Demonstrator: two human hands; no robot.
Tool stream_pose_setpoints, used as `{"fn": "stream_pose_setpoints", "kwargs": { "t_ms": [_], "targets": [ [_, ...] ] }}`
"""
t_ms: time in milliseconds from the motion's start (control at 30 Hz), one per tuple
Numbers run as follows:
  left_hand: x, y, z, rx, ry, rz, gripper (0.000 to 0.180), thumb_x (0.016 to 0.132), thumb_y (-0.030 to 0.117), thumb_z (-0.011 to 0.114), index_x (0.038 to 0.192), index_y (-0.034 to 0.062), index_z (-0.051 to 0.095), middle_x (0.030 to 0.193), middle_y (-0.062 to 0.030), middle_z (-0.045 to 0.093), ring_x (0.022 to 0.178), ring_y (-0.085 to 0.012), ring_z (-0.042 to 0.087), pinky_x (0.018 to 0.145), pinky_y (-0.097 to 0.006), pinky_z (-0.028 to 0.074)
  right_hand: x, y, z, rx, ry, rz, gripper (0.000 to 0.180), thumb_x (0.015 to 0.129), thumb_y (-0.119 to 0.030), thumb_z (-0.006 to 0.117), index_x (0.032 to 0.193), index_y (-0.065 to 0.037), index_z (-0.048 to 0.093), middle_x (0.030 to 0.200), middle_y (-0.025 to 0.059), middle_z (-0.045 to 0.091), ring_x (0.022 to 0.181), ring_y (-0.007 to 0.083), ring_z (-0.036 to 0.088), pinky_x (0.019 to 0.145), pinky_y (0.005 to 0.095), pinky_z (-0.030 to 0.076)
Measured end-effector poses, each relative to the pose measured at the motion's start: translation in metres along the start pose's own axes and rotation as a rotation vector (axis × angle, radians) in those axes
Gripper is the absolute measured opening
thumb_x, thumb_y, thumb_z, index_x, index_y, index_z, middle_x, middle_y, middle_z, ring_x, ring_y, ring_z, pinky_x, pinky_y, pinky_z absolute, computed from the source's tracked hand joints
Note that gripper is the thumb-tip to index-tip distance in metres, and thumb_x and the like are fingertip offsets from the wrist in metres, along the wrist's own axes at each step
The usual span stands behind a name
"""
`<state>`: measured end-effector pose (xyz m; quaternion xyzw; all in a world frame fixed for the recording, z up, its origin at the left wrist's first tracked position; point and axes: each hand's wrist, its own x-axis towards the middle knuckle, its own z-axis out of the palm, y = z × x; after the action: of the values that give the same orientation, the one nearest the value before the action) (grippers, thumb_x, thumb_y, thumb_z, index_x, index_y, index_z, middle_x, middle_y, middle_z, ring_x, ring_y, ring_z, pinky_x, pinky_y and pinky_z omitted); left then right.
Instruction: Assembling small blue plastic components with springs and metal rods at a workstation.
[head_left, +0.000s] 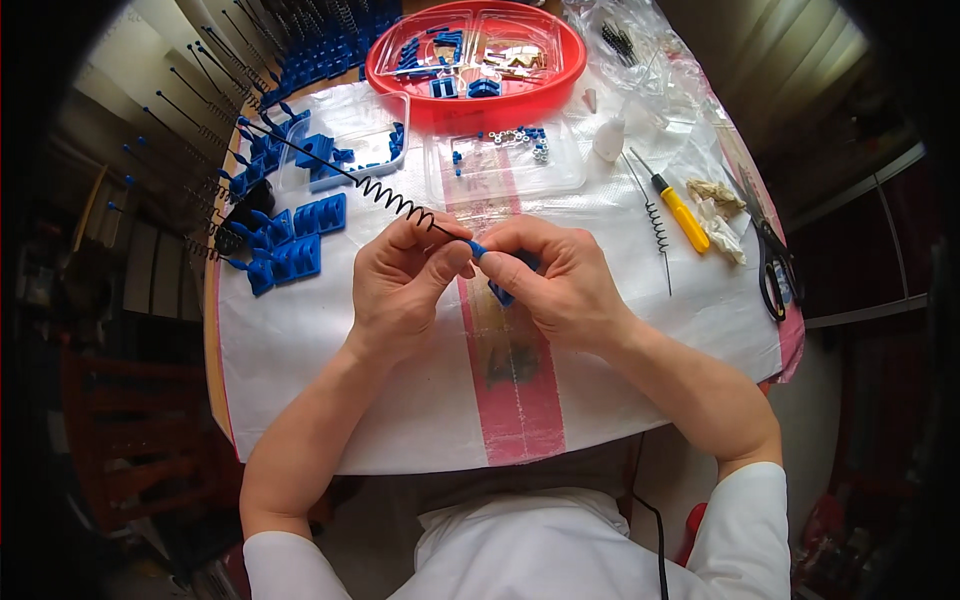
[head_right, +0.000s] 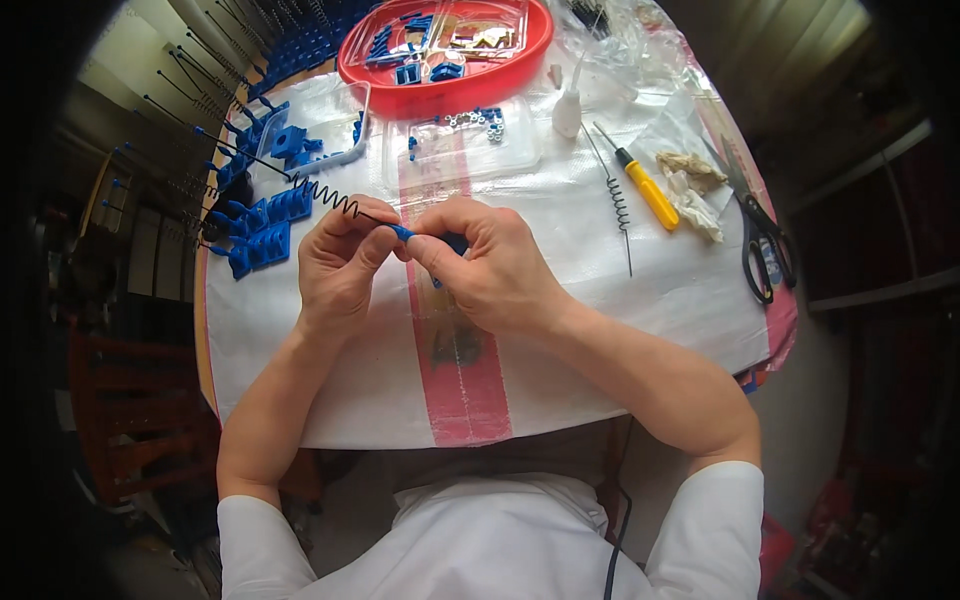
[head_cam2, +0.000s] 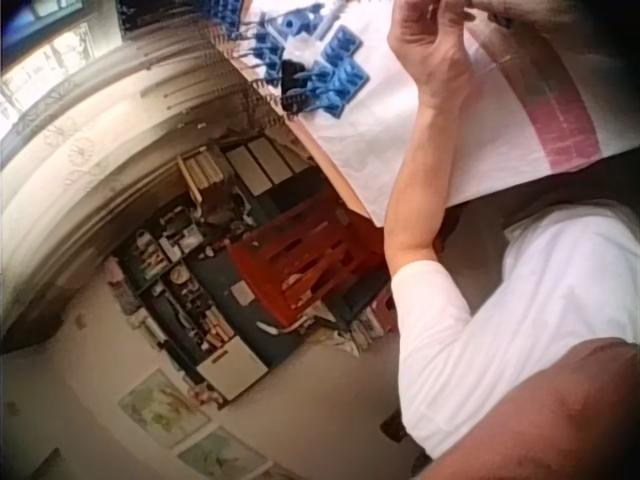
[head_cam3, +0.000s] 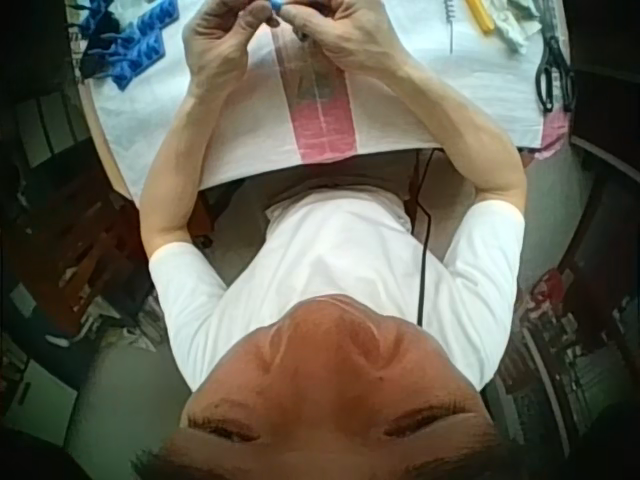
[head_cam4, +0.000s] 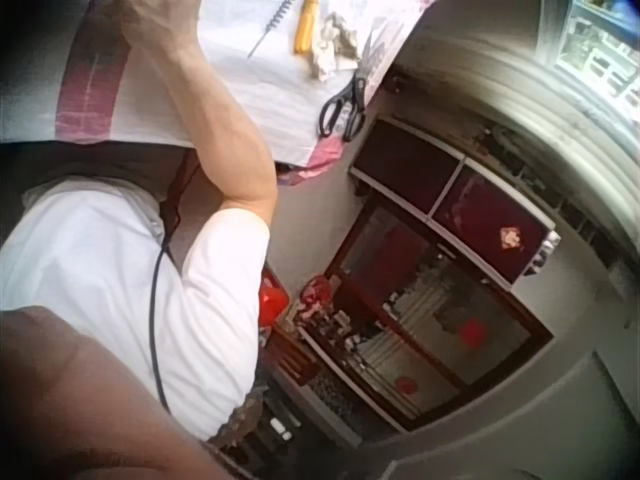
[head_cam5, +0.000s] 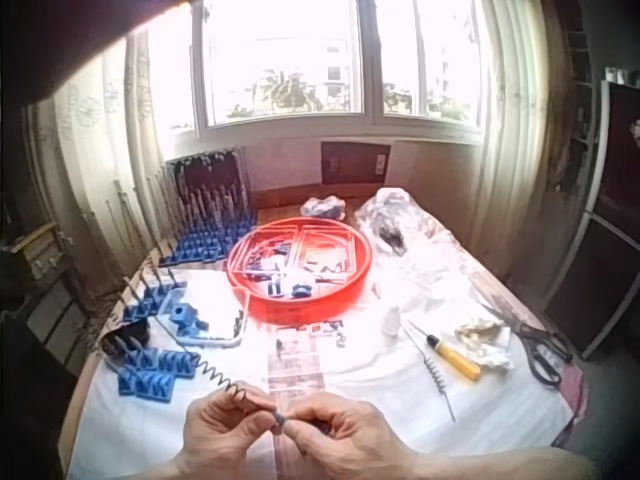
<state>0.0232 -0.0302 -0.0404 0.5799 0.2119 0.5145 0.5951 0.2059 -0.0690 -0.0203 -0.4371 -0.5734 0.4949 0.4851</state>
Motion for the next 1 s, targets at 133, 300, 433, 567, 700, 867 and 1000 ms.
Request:
{"fn": "stream_pose_setpoints", "kwargs": {
  "t_ms": [133,300,433,567,700,867,1000],
  "targets": [
    [0.0006,-0.0026,-0.0001,0.0,0.0,-0.012,0.015,0.09,0.005,0.067,0.104,-0.0008,0.064,0.097,-0.0067,0.065,0.082,-0.013,0.062,0.074,-0.027,0.052,0.0008,0.0018,0.0,-0.011,0.027,-0.03,0.013,0.09,-0.013,0.065,0.092,0.0,0.07,0.079,0.0008,0.064,0.067,0.0049,0.053,0.057,0.0236,0.043],
    [0.0002,-0.0032,0.0002,-0.006,0.009,-0.02,0.014,0.09,0.005,0.067,0.103,-0.0006,0.064,0.096,-0.0067,0.065,0.082,-0.013,0.062,0.074,-0.027,0.052,0.0009,0.0004,-0.0014,-0.006,0.003,0.008,0.014,0.09,-0.013,0.065,0.093,0.0,0.07,0.08,0.0009,0.064,0.068,0.0048,0.053,0.057,0.0235,0.043],
    [-0.0003,-0.0029,0.0014,0.006,0.02,-0.036,0.014,0.09,0.005,0.068,0.103,0.0,0.064,0.096,-0.0064,0.067,0.082,-0.0124,0.062,0.074,-0.026,0.052,0.0012,0.0027,-0.0007,0.011,0.016,-0.045,0.015,0.091,-0.014,0.065,0.094,0.0,0.07,0.077,-0.0007,0.063,0.066,0.0036,0.052,0.057,0.0227,0.043],
    [-0.0014,-0.0032,0.0015,0.033,0.041,-0.049,0.014,0.09,0.005,0.068,0.103,0.0006,0.064,0.095,-0.0056,0.067,0.082,-0.0111,0.062,0.073,-0.025,0.051,0.0001,-0.0006,-0.0015,0.023,0.004,0.042,0.016,0.091,-0.014,0.065,0.094,0.0,0.07,0.074,-0.0022,0.062,0.064,0.0029,0.051,0.056,0.0221,0.042],
    [-0.0021,-0.0024,0.003,0.039,0.053,-0.065,0.014,0.09,0.006,0.068,0.103,0.0008,0.064,0.094,-0.0046,0.068,0.082,-0.0096,0.062,0.072,-0.024,0.051,0.0009,0.0008,-0.0014,0.041,0.002,0.061,0.017,0.091,-0.016,0.065,0.095,0.0,0.07,0.072,-0.0028,0.061,0.064,0.0029,0.051,0.056,0.022,0.042],
    [-0.0013,-0.0026,0.0034,0.033,0.058,-0.105,0.015,0.091,0.008,0.069,0.103,0.0018,0.064,0.092,-0.0032,0.069,0.081,-0.0079,0.061,0.071,-0.023,0.05,0.0014,0.004,-0.0029,0.044,-0.01,0.077,0.019,0.091,-0.018,0.066,0.095,0.0,0.07,0.07,-0.003,0.06,0.064,0.003,0.051,0.055,0.0218,0.042],
    [-0.0022,-0.002,0.0042,0.034,0.07,-0.115,0.015,0.091,0.009,0.069,0.103,0.002,0.064,0.091,-0.0031,0.069,0.081,-0.0077,0.062,0.071,-0.023,0.05,0.0011,0.0021,-0.0028,0.08,-0.016,0.135,0.019,0.091,-0.019,0.066,0.094,0.0,0.07,0.07,-0.0028,0.059,0.064,0.0029,0.051,0.055,0.0218,0.042]
  ]
}}
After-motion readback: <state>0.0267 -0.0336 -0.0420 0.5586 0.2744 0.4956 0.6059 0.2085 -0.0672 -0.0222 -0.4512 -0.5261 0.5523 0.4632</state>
